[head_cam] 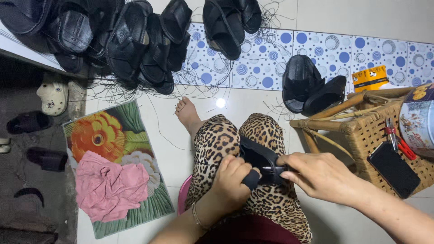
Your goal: The person sits on the floor and sews a black slipper using a needle and thread. They hold the slipper on their lap, pull the thread through the material, and tie off the thread to secure the repair.
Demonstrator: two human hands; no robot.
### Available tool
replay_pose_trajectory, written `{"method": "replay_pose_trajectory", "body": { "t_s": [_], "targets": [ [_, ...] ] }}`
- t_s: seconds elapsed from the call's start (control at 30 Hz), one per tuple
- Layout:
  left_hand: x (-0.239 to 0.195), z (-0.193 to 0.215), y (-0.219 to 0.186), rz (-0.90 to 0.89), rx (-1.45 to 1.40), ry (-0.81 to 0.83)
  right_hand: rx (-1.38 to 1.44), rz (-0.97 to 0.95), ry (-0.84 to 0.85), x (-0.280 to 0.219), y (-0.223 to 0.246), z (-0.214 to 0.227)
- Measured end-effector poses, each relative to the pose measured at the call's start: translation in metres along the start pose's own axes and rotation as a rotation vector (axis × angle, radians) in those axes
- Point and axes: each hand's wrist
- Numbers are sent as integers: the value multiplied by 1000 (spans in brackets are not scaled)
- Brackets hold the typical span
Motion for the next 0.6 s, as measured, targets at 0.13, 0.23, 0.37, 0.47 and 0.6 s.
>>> {"method": "replay_pose_trajectory", "body": {
  "t_s": [0.13,0.23,0.37,0.47,0.6],
  "targets": [
    [12,25,-12,306,-650,32,5,-73,35,-3,-6,-5],
    [10,18,-11,713,-1298,-93,29,-81,24,-5,-7,-8],
    [-10,-8,2,968,-842,42,93,-128,-15,-10,-8,-17],
    [16,14,-13,894,-857,286,113,120,-223,-10,4,-10],
    [6,-2,-16,559,-709,142,-147,62,-100,-30,-1,2]
  ]
}}
Point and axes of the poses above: each hand's wrist, its own x-axis towards the middle knuckle, its own z-axis out of the back of the hand, y = z × x, and after that the axes turned 14 degrees about -z, right-handed
